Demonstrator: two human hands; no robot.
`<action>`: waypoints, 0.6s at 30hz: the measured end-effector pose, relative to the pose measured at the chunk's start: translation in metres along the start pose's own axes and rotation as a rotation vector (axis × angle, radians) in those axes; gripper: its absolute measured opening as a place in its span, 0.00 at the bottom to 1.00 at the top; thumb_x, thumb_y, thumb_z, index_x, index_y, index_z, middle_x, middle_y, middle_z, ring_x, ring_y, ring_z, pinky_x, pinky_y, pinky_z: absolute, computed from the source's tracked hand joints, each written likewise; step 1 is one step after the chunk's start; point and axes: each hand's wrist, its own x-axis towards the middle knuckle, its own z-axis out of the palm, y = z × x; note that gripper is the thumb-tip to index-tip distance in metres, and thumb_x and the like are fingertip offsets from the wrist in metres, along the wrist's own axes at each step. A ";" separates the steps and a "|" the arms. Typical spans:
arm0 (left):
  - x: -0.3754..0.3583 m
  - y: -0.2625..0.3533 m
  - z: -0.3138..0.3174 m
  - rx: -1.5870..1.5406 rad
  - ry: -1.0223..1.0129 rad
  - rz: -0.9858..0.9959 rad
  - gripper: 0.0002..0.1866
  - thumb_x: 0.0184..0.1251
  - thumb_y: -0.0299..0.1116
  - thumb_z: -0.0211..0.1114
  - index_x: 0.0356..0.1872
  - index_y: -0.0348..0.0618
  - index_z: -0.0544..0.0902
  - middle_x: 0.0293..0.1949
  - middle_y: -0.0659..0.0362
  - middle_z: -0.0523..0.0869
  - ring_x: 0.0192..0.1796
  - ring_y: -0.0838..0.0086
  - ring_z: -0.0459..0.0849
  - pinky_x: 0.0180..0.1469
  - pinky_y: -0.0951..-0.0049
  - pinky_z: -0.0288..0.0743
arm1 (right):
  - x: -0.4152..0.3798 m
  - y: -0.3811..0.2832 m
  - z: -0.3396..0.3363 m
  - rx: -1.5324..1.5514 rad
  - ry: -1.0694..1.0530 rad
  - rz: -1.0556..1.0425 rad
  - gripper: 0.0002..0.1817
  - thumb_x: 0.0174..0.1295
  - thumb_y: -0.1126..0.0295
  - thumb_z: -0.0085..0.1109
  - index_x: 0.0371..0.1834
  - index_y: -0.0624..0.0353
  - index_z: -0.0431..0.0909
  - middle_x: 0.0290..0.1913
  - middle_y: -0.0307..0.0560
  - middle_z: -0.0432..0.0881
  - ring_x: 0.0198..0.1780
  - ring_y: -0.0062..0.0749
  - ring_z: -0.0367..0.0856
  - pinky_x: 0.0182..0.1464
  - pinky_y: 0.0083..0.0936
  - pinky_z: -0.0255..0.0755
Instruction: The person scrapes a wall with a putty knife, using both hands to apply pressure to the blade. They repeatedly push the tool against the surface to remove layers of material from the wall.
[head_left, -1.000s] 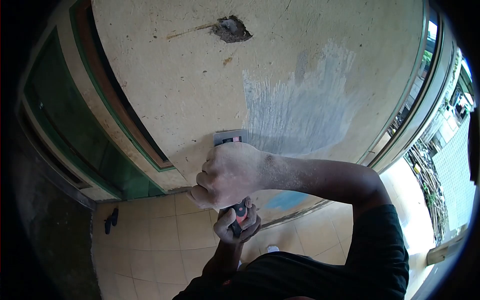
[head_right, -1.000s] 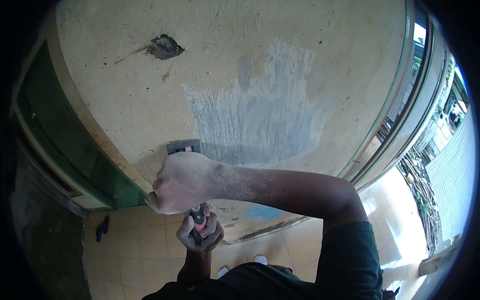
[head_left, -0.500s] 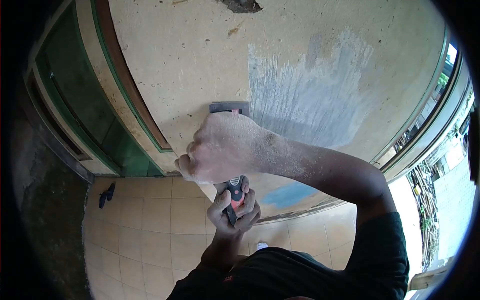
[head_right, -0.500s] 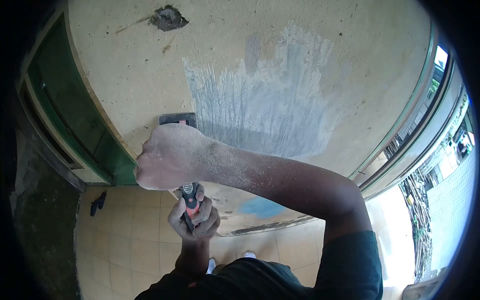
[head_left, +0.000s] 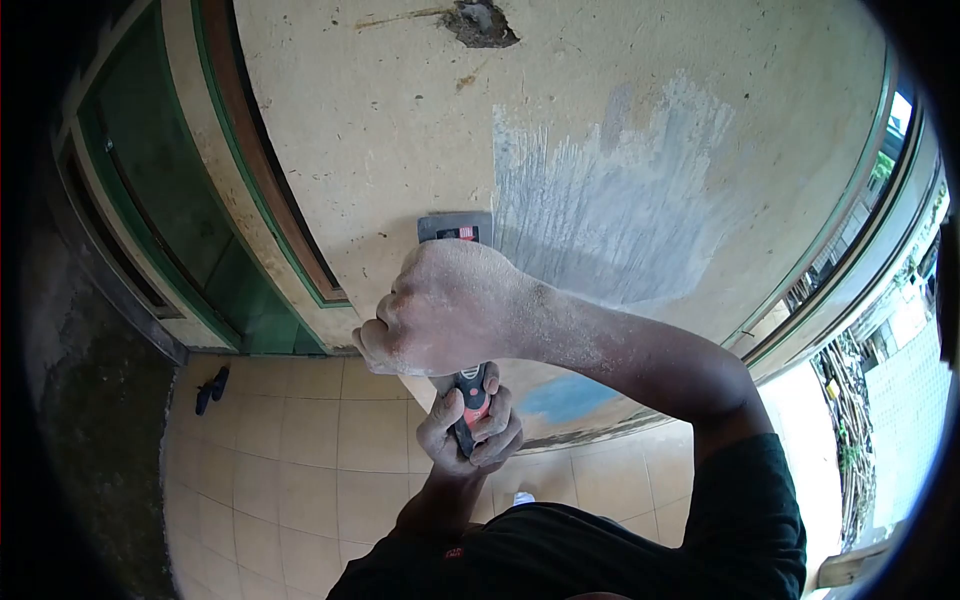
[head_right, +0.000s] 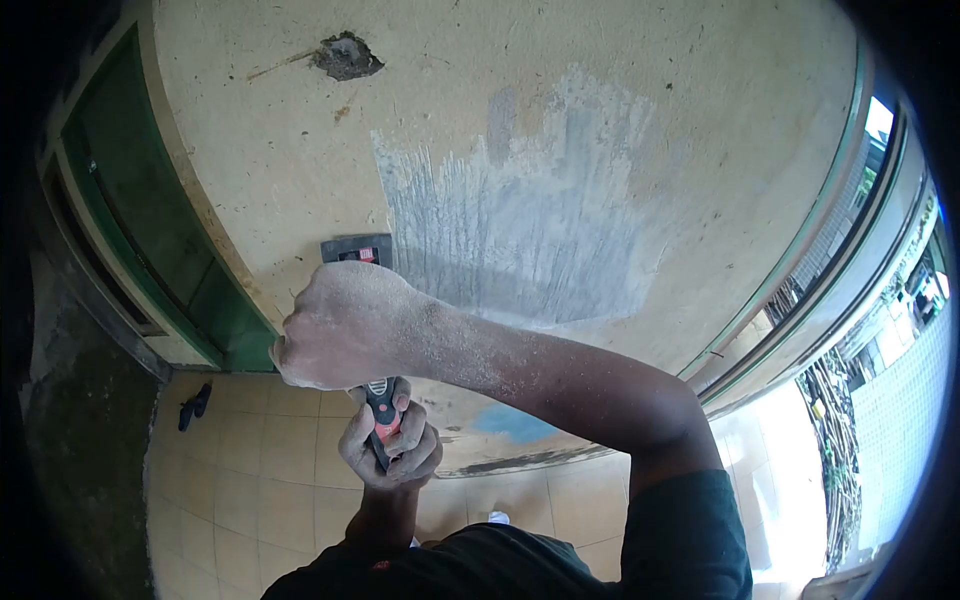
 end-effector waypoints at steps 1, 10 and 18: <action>-0.001 -0.001 0.001 0.002 -0.010 0.008 0.18 0.72 0.43 0.44 0.47 0.37 0.65 0.18 0.63 0.68 0.09 0.85 0.63 0.09 0.85 0.54 | -0.001 -0.001 0.001 -0.024 -0.038 -0.013 0.11 0.46 0.66 0.59 0.21 0.58 0.68 0.12 0.35 0.71 0.21 0.29 0.80 0.19 0.27 0.72; 0.018 0.011 -0.016 -0.011 -0.109 -0.028 0.20 0.71 0.45 0.46 0.48 0.36 0.67 0.18 0.64 0.68 0.10 0.86 0.63 0.09 0.85 0.53 | 0.006 0.010 0.000 -0.103 -0.152 0.007 0.09 0.48 0.65 0.58 0.26 0.57 0.72 0.14 0.34 0.72 0.21 0.26 0.80 0.19 0.25 0.71; -0.002 0.022 -0.001 -0.047 0.056 -0.127 0.20 0.66 0.45 0.53 0.45 0.38 0.64 0.16 0.64 0.67 0.09 0.81 0.61 0.12 0.80 0.52 | 0.003 0.004 0.012 0.000 -0.001 0.040 0.08 0.52 0.63 0.58 0.27 0.55 0.74 0.12 0.32 0.69 0.17 0.21 0.76 0.18 0.23 0.68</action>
